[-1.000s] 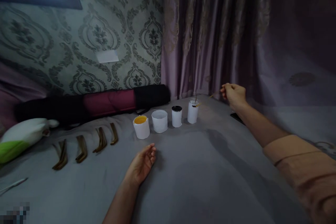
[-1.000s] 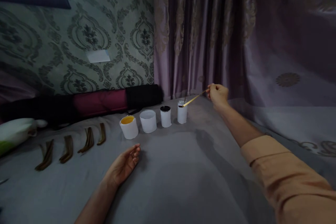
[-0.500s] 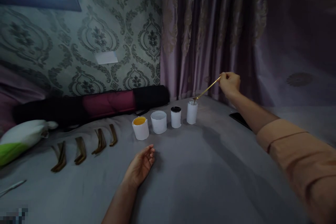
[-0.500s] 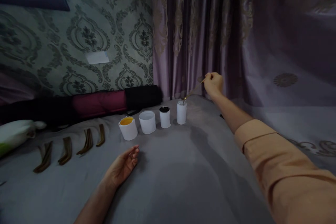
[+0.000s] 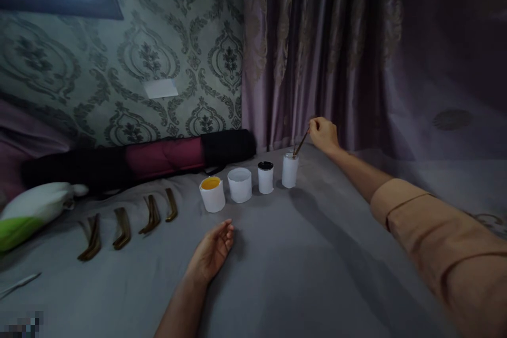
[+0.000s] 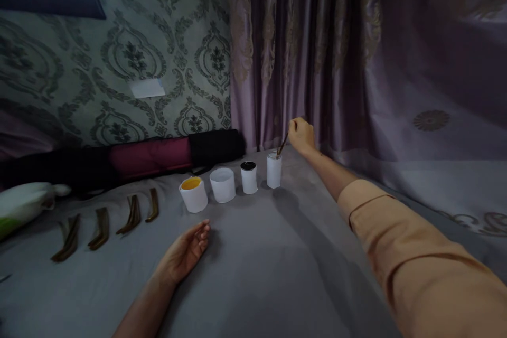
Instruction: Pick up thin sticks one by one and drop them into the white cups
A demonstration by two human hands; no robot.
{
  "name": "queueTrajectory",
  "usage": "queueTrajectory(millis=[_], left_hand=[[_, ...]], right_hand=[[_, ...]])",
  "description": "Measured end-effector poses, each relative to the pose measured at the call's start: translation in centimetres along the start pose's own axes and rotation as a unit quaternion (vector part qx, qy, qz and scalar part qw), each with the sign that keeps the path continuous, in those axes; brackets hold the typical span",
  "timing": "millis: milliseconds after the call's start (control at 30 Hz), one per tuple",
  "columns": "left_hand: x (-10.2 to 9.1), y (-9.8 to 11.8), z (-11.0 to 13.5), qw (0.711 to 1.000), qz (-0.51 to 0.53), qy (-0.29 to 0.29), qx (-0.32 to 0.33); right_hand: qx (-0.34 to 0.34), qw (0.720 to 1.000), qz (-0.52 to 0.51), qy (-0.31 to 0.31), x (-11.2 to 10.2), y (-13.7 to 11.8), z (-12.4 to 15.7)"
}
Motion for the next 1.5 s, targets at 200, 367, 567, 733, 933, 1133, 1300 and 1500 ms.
queueTrajectory(millis=[200, 367, 567, 733, 933, 1133, 1300, 1500], left_hand=[[0.0, 0.0, -0.1, 1.000, 0.001, -0.005, 0.005], [0.1, 0.0, -0.1, 1.000, 0.003, -0.005, 0.000], [0.0, 0.0, -0.3, 1.000, 0.000, -0.002, 0.002], [0.0, 0.0, -0.2, 1.000, 0.002, 0.000, -0.003], [0.2, 0.1, 0.0, 1.000, 0.003, -0.002, 0.000], [0.3, 0.1, 0.1, 1.000, 0.001, 0.002, -0.003], [0.3, 0.2, 0.1, 1.000, -0.003, -0.005, 0.003], [0.3, 0.1, 0.2, 1.000, 0.002, 0.002, 0.001]], right_hand=[[0.004, 0.998, 0.012, -0.061, 1.5, 0.3, 0.8], [0.008, 0.992, 0.035, -0.117, 2.5, 0.5, 1.5], [0.012, 0.988, 0.043, -0.149, 3.1, 0.4, 2.4], [0.012, 0.986, 0.048, -0.160, 3.8, 0.7, 3.0], [0.026, 0.983, 0.047, -0.174, 4.1, 0.8, 3.5], [0.041, 0.980, 0.036, -0.190, 3.7, 0.5, 3.6], [0.054, 0.977, 0.034, -0.204, 4.0, 0.8, 3.4], [0.064, 0.976, 0.032, -0.205, 4.4, 1.1, 3.4]])
Point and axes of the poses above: each hand's wrist, its own z-axis away from the middle knuckle, its own x-axis out of the palm, y = z × x, the point moved 2 cm from there along -z, towards the middle knuckle, and after that the axes turned 2 degrees about y, right-handed, at the moved point
